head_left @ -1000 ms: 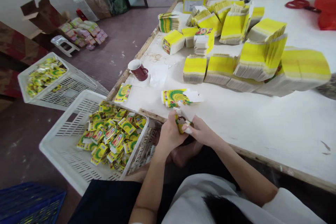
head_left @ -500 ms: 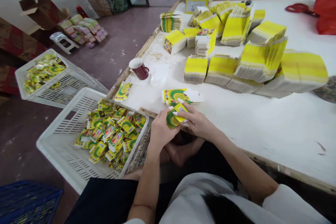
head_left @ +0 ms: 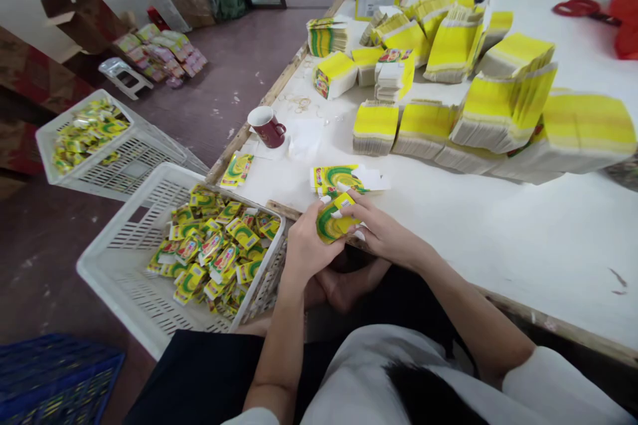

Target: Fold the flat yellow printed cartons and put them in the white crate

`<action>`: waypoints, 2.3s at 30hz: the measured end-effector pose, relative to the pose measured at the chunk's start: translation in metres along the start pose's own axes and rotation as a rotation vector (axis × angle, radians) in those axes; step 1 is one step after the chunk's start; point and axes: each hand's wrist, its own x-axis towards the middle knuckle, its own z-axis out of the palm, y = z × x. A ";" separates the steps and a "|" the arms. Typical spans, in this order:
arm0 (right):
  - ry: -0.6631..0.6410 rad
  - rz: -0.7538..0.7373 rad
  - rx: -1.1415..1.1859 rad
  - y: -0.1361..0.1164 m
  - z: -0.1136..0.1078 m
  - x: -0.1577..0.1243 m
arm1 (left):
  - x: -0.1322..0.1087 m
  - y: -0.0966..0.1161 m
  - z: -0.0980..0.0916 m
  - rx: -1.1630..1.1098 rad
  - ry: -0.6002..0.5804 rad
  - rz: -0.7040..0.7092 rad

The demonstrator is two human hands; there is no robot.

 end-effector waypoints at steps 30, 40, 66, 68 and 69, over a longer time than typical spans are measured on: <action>0.194 0.281 -0.018 -0.011 0.010 0.032 | 0.006 -0.006 0.042 -1.004 0.458 -0.427; 0.117 0.258 0.373 -0.027 0.056 0.014 | 0.005 -0.007 0.037 -1.128 0.608 -0.457; 0.672 -0.302 -0.268 -0.012 0.040 0.008 | 0.003 0.014 0.020 -0.561 0.092 -0.468; 0.672 -0.213 -0.083 -0.010 0.049 0.006 | 0.002 0.010 0.022 -0.559 0.121 -0.456; 0.672 -0.161 0.023 -0.009 0.048 0.008 | 0.002 0.007 0.022 -0.532 0.126 -0.439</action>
